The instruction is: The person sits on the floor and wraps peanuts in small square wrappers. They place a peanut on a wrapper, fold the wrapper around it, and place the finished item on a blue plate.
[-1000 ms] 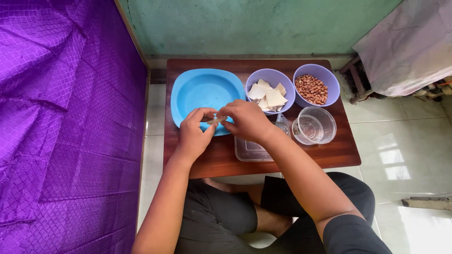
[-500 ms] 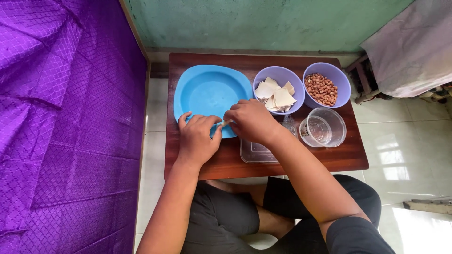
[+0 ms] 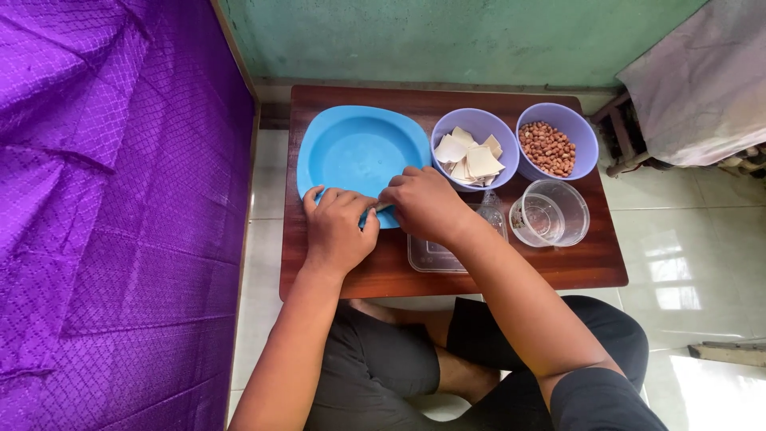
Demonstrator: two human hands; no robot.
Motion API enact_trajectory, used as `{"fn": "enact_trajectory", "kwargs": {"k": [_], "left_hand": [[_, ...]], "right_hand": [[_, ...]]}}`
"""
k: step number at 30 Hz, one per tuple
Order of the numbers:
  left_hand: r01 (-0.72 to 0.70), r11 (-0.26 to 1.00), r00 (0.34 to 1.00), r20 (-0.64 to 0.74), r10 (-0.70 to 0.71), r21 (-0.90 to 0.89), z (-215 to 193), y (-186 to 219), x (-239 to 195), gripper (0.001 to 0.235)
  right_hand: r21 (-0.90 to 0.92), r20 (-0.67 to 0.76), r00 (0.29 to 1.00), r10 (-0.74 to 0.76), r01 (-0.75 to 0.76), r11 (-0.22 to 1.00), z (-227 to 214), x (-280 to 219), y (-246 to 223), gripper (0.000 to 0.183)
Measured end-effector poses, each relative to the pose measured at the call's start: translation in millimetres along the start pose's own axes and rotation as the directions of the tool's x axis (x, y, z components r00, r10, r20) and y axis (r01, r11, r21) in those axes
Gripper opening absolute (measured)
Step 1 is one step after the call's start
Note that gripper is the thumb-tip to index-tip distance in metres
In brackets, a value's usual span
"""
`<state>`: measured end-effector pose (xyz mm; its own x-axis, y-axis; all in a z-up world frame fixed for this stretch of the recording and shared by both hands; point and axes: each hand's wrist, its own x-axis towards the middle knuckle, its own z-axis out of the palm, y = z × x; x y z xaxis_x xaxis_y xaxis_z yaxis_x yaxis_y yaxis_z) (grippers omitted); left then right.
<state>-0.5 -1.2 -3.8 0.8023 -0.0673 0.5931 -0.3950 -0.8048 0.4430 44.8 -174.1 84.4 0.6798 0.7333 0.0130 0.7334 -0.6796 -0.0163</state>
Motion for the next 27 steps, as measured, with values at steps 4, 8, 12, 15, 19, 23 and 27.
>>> {"fn": "enact_trajectory", "kwargs": {"k": [4, 8, 12, 15, 19, 23, 27], "left_hand": [[-0.005, 1.000, 1.000, -0.011, 0.005, -0.001, 1.1, -0.7, -0.6, 0.013], [-0.003, 1.000, 1.000, -0.022, 0.003, -0.012, 0.5, 1.1, 0.3, 0.015], [-0.004, 1.000, 1.000, -0.004, 0.004, -0.027, -3.6, 3.6, 1.5, 0.016], [0.005, 1.000, 1.000, 0.009, -0.005, -0.010, -4.3, 4.7, 2.3, 0.017], [0.010, 1.000, 1.000, 0.015, -0.010, -0.015, -2.4, 4.3, 2.5, 0.016], [0.013, 1.000, 1.000, 0.000, -0.013, -0.004, 0.0, 1.9, 1.8, 0.018], [0.010, 1.000, 1.000, 0.001, -0.010, 0.002, 0.8, 2.6, 0.4, 0.016]], "right_hand": [[-0.041, -0.017, 1.000, 0.006, -0.007, 0.999, 3.5, -3.0, 4.0, 0.022], [-0.069, -0.053, 0.998, 0.016, -0.020, 0.997, 3.0, -8.8, 5.9, 0.022], [-0.058, -0.073, 0.997, 0.020, -0.024, 0.998, 4.3, -13.5, 5.4, 0.022], [-0.056, -0.091, 0.996, 0.024, -0.029, 0.998, 0.3, -17.0, 3.5, 0.023], [-0.030, -0.081, 0.996, 0.029, -0.032, 0.999, -1.4, -20.8, 1.9, 0.023], [-0.023, -0.154, 0.988, -0.003, -0.001, 1.000, 9.4, -24.3, 4.0, 0.031], [-0.014, -0.153, 0.988, -0.002, 0.000, 1.000, 18.0, -25.3, 6.1, 0.031]]}}
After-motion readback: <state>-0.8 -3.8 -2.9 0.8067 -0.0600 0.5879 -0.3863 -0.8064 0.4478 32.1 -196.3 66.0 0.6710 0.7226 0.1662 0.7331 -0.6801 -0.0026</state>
